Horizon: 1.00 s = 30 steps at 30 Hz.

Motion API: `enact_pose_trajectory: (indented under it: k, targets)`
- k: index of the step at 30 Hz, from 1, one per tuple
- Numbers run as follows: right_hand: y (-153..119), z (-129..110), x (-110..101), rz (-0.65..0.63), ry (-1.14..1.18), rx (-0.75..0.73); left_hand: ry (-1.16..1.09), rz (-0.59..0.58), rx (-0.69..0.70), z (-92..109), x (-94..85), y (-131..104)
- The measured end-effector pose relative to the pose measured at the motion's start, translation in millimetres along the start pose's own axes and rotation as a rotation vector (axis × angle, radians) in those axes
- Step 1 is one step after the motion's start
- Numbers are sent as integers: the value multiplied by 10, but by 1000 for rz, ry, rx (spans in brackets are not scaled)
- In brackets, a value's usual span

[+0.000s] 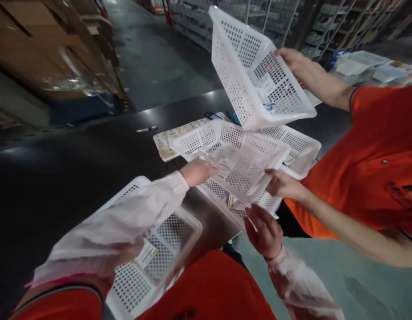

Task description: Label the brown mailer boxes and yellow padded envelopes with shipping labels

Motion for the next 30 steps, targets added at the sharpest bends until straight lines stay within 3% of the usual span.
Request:
enact_pose_trajectory:
  k: [2, 5, 9, 13, 17, 25, 30]
  targets:
    - [-216, -41, 70, -77, 95, 32, 106, -36, 7, -39, -237, 89]
    - [-611, 25, 284, -219, 144, 192, 245, -49, 44, -80, -613, 169]
    - [-1037, 111, 355, -141, 110, 350, 321, -49, 76, -117, -871, 175]
    - [-1339, 149, 376, -115, 125, 494, 312, -61, 76, -109, -857, 145]
    - [-1487, 152, 408, -119, 149, 546, 313, -59, 53, -57, -826, 128]
    - [-1513, 185, 382, -114, 116, 512, 259, -54, 58, 71, -786, 88]
    - [-1516, 161, 334, -96, 91, 497, 225, -48, 84, 133, -561, 11]
Point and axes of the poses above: each hand's wrist, its own y-axis towards the middle knuckle, its own x-axis out of the palm, z = x × y, the point moved 8 cm from there along y, towards the middle knuckle, and after that the axes turned 1 degree about -x, right-handed, at the moved point
